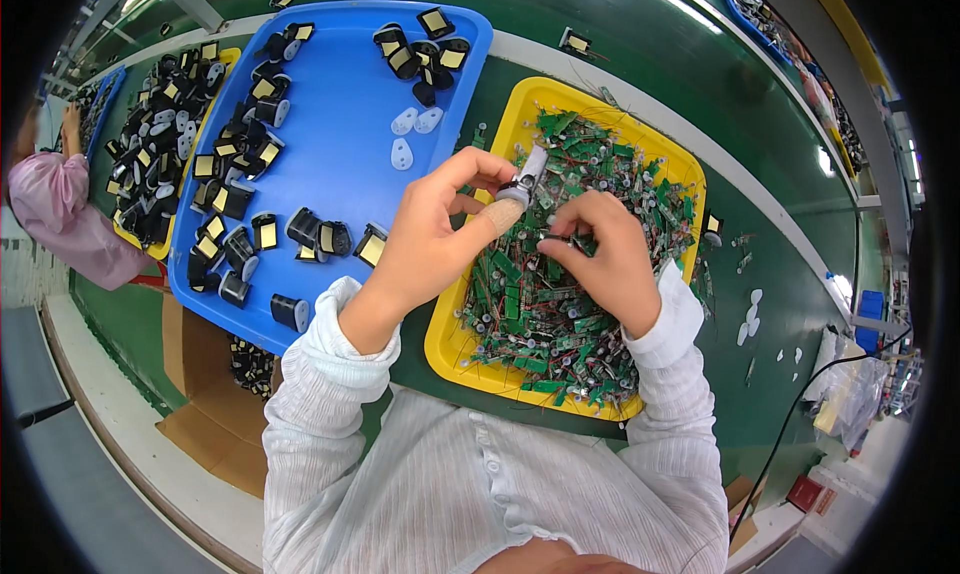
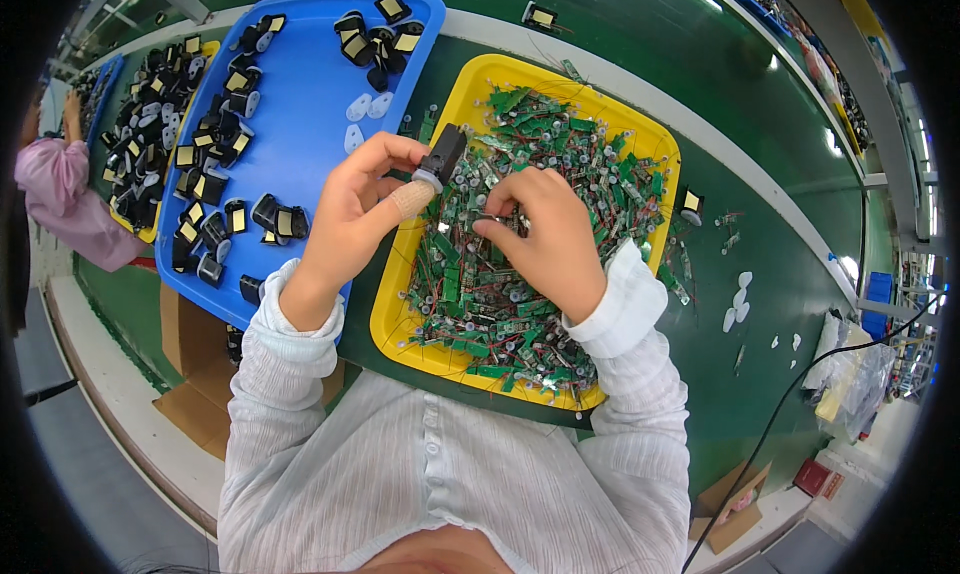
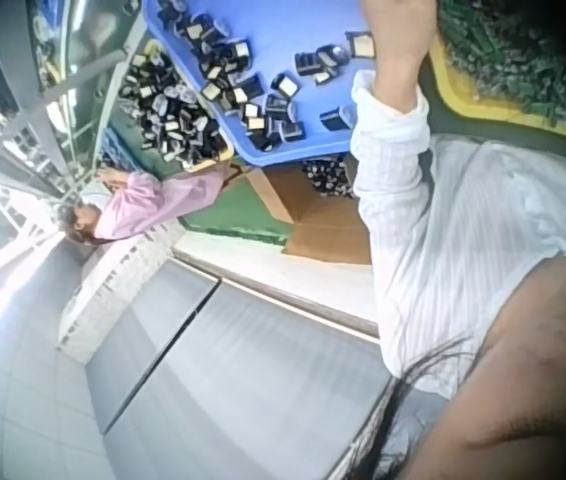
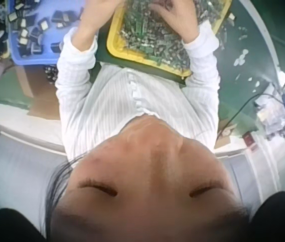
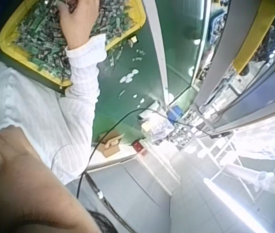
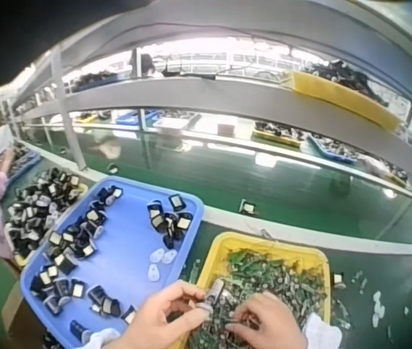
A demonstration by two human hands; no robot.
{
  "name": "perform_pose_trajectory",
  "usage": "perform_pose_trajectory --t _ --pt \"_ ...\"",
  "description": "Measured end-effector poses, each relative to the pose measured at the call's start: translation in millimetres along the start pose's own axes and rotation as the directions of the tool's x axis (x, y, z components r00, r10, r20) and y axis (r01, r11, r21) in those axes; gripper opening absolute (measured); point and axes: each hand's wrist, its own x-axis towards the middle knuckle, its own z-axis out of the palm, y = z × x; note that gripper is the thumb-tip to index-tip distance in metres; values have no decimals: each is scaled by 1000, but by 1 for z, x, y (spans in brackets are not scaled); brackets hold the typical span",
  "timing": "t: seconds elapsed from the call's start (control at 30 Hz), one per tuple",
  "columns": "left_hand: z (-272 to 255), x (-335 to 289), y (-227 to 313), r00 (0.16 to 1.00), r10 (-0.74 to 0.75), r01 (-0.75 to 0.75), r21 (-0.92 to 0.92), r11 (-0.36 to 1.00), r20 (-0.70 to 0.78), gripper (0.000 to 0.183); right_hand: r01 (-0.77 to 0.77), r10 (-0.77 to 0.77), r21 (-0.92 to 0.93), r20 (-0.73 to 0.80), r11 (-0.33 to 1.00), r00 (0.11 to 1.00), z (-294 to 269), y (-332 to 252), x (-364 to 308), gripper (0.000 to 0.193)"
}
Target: The person repeatedly picks small black plastic components from a blue tray and green circuit boards from a yellow tray. They insert the circuit boards into the plastic housings by hand and place the assembled units back into the blue tray. The process is repetitive and performed one unit at a time.
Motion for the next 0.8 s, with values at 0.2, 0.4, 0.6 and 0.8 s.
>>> perform_pose_trajectory --t 0.2,0.4,0.6,0.8 --pt "8 -1 -1 998 -35 34 29 999 44 23 -14 30 823 -4 568 1000 -8 -8 -4 10" --pt "17 -6 -5 987 -71 77 -36 996 144 29 -75 29 740 75 668 997 -8 -7 -9 10" --pt "22 -6 -8 998 -54 60 -146 987 43 30 90 -73 344 -63 934 995 -18 -21 -10 17" --pt "24 -5 -6 994 -106 105 -121 987 -5 29 138 -87 415 -138 899 987 -2 -5 -16 37"
